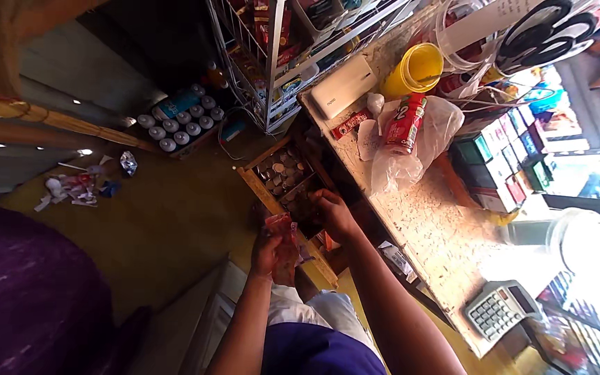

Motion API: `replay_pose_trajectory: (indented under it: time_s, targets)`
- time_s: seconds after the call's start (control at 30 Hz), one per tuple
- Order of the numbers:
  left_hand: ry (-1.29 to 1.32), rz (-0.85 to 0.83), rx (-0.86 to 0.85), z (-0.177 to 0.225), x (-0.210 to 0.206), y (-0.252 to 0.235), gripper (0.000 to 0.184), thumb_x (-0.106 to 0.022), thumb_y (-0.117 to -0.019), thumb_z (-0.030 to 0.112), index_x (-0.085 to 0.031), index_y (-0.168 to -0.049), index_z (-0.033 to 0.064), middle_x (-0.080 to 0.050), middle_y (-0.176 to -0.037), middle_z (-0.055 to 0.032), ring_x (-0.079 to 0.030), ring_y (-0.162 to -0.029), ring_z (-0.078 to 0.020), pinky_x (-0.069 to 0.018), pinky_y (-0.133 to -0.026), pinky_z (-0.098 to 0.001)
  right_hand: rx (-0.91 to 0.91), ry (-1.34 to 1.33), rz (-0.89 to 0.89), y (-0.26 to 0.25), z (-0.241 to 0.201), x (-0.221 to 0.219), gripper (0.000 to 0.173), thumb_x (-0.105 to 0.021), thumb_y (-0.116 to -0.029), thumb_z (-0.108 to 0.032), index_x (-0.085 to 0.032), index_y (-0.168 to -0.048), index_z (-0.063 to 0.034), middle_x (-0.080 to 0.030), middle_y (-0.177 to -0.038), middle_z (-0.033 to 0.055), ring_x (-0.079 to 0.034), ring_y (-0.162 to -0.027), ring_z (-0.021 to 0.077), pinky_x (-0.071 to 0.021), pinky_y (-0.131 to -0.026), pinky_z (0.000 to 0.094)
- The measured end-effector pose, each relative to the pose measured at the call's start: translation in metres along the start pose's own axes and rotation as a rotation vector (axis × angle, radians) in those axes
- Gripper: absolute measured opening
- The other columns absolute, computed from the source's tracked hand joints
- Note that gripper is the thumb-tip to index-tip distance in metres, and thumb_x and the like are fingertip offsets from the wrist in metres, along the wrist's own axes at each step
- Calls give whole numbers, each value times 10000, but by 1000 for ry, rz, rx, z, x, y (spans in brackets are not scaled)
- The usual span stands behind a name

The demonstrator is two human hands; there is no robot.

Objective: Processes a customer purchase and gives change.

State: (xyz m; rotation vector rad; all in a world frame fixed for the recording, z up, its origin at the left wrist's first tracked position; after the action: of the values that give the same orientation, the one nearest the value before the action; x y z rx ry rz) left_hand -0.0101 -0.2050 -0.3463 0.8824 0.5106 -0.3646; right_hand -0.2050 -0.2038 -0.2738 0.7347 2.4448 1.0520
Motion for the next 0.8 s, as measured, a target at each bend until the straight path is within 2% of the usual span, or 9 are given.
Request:
replay_pose_trajectory:
  time_s: [0.03, 0.1, 0.23, 0.33, 0.43, 0.5, 0.6, 0.7, 0.8]
  targets:
    - [0, 2, 5, 0, 0, 0, 419, -669, -840, 203, -565, -1202, 17, -730, -967, -61, -724, -893, -128, -617, -795, -332, 9, 85, 28, -3, 0, 0, 151, -532, -1053, -123, -576, -934, -39, -559, -700, 11, -525, -578, 84, -458, -546, 240]
    - [8, 11, 23, -1, 1, 1, 426, -668, -843, 206, -556, -1211, 23, -727, -964, -52, -723, -886, -123, -617, -783, -328, 37, 378, 58, -6, -5, -3, 162, -577, -1041, -148, -642, -983, -12, -604, -766, 42, -569, -644, 93, -503, -618, 266]
    - [27, 35, 34, 0, 1, 3, 410, -622, -842, 171, -542, -1214, 21, -726, -945, -56, -723, -859, -122, -618, -751, -319, 27, 1015, -4, -10, -11, -27, 289, -621, -1008, -292, -717, -1151, -60, -716, -1120, 134, -683, -1063, 259, -537, -968, 473]
    - [76, 2, 19, 2, -5, 3, 384, -632, -844, 155, -557, -1198, 26, -731, -945, -64, -727, -870, -126, -618, -771, -328, -73, 1323, -18, -16, 2, -38, 363, -541, -1031, -371, -655, -1279, -132, -679, -1265, 147, -649, -1188, 341, -510, -981, 566]
    - [42, -13, 26, 5, -8, 2, 390, -658, -839, 179, -572, -1184, 21, -730, -943, -73, -725, -864, -133, -616, -770, -334, -72, 1310, -33, -20, 6, -39, 314, -542, -1032, -320, -656, -1257, -133, -690, -1217, 143, -658, -1161, 332, -523, -957, 562]
    - [-19, 9, 47, 7, -11, 1, 349, -667, -827, 188, -595, -1132, 34, -731, -892, -57, -719, -797, -116, -608, -694, -302, -30, 1212, -46, -16, 0, -36, 286, -563, -1027, -318, -681, -1177, -105, -700, -1128, 134, -675, -1085, 298, -533, -932, 532]
    - [-92, 40, 78, 16, -22, 2, 284, -609, -849, 146, -585, -1115, 51, -727, -862, -26, -707, -740, -79, -590, -617, -251, 132, 850, -25, 8, -24, -22, 189, -622, -951, -240, -624, -933, -52, -571, -804, 55, -564, -732, 170, -487, -692, 382]
    - [-176, 32, 110, 19, -35, 1, 238, -589, -864, 143, -592, -1084, 52, -714, -839, -12, -692, -712, -69, -579, -590, -239, 118, 557, -106, 55, -24, 10, 53, -567, -927, -67, -552, -973, -43, -560, -815, 23, -547, -668, 103, -490, -616, 300]
    - [-245, -7, 116, 11, -54, -5, 235, -599, -870, 176, -625, -1061, 41, -724, -874, -39, -702, -744, -94, -570, -580, -255, 4, 614, -87, 109, 5, 61, 138, -551, -940, -42, -617, -1056, -4, -621, -883, 73, -612, -740, 152, -544, -692, 359]
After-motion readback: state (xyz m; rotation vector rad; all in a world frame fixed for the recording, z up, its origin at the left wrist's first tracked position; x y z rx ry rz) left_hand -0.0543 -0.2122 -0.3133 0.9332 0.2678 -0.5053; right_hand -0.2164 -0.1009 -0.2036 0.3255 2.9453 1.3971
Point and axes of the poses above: each hand's wrist, its own y-axis away from the middle knuckle, its own x-axis out of the back of the hand, z = x × y, the point moved 10 cm from there along -y, towards the middle knuckle
